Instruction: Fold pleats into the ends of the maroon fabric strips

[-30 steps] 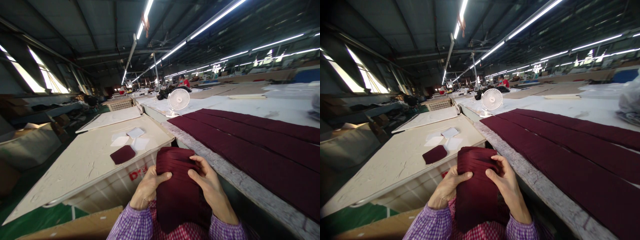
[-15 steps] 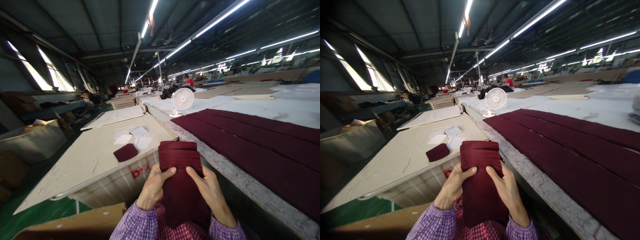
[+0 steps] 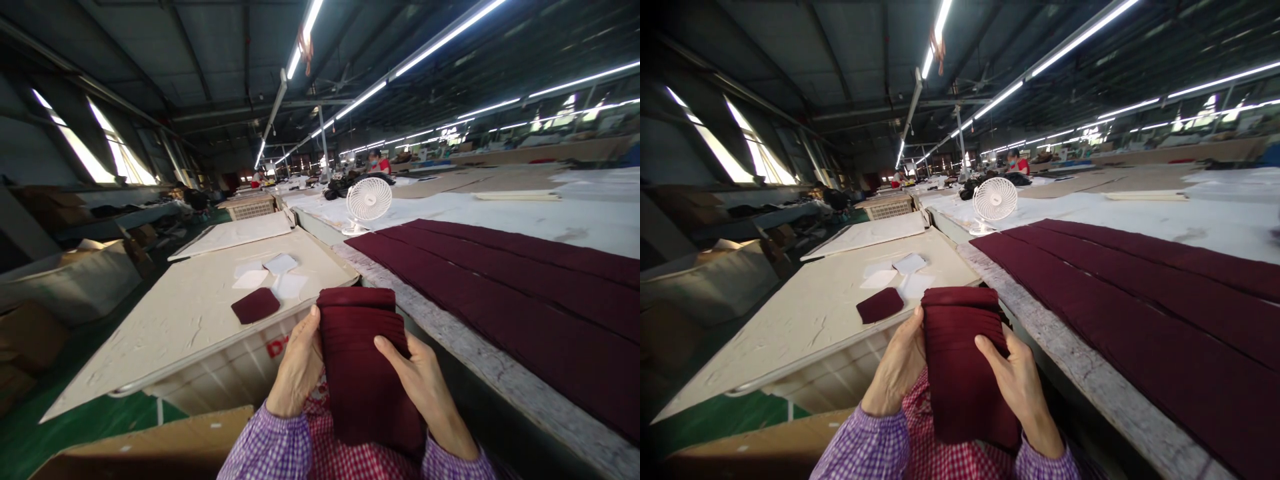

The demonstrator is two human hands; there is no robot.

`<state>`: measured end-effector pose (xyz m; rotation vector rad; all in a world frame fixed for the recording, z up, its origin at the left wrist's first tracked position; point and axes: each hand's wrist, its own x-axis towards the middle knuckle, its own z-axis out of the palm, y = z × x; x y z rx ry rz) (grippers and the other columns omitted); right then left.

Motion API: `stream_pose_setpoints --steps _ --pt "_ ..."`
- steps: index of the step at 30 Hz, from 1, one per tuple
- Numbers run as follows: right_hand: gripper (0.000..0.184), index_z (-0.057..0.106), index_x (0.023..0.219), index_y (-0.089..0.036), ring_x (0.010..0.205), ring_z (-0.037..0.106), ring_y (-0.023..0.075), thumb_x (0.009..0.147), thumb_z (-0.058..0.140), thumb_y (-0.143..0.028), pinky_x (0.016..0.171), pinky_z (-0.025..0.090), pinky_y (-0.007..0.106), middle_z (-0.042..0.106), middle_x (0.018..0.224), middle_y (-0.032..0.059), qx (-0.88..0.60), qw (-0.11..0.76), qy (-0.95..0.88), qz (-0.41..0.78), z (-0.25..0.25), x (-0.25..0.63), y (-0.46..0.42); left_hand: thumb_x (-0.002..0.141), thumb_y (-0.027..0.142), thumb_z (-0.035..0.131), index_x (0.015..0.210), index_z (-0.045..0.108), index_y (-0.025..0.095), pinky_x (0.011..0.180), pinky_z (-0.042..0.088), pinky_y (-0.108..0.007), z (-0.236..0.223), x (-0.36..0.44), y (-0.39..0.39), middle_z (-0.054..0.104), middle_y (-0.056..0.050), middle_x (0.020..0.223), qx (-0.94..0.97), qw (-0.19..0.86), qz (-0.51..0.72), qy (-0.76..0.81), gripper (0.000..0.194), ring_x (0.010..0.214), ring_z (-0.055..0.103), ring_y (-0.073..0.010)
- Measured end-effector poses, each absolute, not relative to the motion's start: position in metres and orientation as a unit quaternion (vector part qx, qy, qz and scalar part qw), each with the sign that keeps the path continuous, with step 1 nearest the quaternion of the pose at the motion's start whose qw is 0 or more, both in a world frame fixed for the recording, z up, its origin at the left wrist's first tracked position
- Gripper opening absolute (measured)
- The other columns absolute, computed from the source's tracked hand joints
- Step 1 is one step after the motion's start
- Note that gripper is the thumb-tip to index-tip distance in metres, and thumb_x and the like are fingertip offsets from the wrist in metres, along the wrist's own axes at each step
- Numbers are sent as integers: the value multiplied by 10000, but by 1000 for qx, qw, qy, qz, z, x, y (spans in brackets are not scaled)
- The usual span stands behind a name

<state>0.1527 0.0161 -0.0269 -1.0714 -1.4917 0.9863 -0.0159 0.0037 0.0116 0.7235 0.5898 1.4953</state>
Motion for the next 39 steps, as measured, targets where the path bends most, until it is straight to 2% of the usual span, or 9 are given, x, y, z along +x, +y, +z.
stream_pose_setpoints --steps 8,14,19,24,29,31,33,35,39 --pt "362 661 1075 -190 941 653 256 835 572 -447 834 527 350 698 1064 75 -432 496 -631 411 -24 154 15 827 272 597 986 690 119 941 458 -351 12 -19 4 724 -86 955 292 647 654 263 239 984 644 -249" --pt "375 665 1096 -188 917 663 265 835 572 -439 817 537 357 702 1051 82 -425 498 -635 410 -24 154 15 822 270 602 988 693 120 948 450 -339 10 -18 6 722 -84 972 305 634 663 257 242 1004 635 -247" --pt "360 653 1086 -183 980 643 256 851 553 -436 878 512 355 689 1080 88 -420 490 -649 404 -23 156 14 833 250 584 968 701 121 956 444 -337 10 -18 6 725 -80 961 306 627 670 253 221 997 638 -239" --pt "332 662 1066 -193 963 645 257 844 565 -420 885 505 366 693 1070 83 -422 494 -651 394 -22 156 14 826 251 588 985 693 92 987 418 -339 13 -16 4 713 -107 1003 302 616 677 266 248 1053 612 -254" --pt "401 650 1109 -181 993 633 263 830 569 -458 894 500 361 685 1093 80 -424 507 -627 413 -20 156 12 872 358 531 1067 671 130 975 428 -364 12 -17 -1 694 -106 1065 331 643 645 247 331 1062 605 -260" --pt "411 647 1115 -184 1017 624 265 829 568 -468 879 508 351 676 1115 76 -420 511 -618 425 -19 157 11 845 372 577 1059 678 160 964 437 -358 9 -20 -3 690 -90 1078 367 647 627 232 318 1071 599 -259" --pt "404 647 1104 -186 1009 628 269 830 568 -471 843 523 343 674 1120 77 -418 513 -610 436 -19 158 10 763 296 691 1047 682 175 948 448 -348 4 -21 -5 694 -78 1069 413 641 606 225 308 1061 603 -259" --pt "396 644 1095 -184 996 634 271 833 567 -471 828 528 344 672 1123 83 -420 515 -603 441 -20 158 10 695 195 750 1066 669 184 921 467 -353 0 -19 -6 700 -74 1049 443 639 581 240 380 1021 623 -258" --pt "378 626 1101 -192 1012 624 265 844 559 -460 863 510 356 665 1132 82 -429 527 -596 428 -22 157 10 722 162 722 973 680 170 854 507 -360 -6 -7 -5 726 -67 930 403 635 589 295 254 894 669 -230"
